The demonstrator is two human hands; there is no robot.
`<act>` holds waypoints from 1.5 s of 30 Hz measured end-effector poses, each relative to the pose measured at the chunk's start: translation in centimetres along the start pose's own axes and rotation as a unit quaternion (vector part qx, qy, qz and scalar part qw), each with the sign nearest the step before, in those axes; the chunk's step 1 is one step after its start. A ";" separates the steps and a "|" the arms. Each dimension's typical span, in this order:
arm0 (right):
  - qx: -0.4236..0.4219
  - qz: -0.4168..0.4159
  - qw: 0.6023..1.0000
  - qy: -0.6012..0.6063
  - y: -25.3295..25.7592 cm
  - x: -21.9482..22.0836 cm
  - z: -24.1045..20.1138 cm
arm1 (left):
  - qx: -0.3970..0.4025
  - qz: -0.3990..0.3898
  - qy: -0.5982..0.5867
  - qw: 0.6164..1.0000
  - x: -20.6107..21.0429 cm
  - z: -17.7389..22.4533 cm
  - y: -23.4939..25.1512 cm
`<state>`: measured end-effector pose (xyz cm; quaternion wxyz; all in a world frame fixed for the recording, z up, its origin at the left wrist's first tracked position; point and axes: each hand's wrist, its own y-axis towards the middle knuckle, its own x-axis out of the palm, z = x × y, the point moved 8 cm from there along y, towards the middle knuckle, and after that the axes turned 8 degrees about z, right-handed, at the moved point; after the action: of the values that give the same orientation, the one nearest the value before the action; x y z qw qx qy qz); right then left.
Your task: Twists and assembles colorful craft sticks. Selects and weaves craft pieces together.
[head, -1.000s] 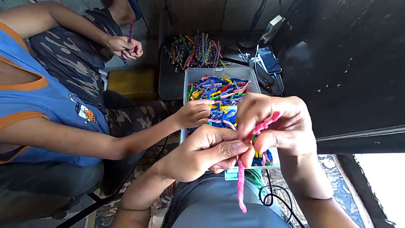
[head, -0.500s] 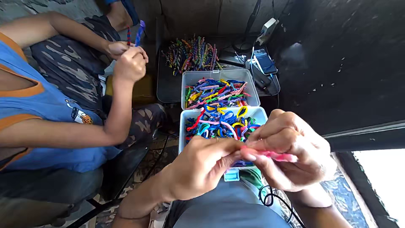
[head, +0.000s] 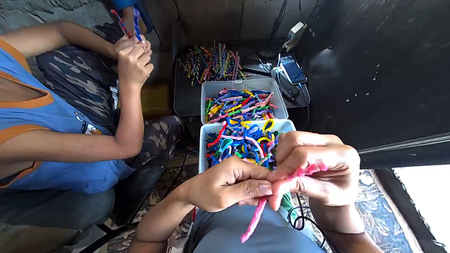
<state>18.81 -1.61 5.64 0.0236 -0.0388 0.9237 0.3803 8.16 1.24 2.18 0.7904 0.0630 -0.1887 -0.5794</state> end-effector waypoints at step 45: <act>0.040 0.029 0.994 0.102 0.8 -1.0 3.2 | -0.027 0.077 -0.014 0.997 -1.0 -0.6 0.2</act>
<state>19.81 1.27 4.04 -0.0806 -0.0496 0.9365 0.3376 8.27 2.15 1.47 0.8312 0.0189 -0.1883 -0.5227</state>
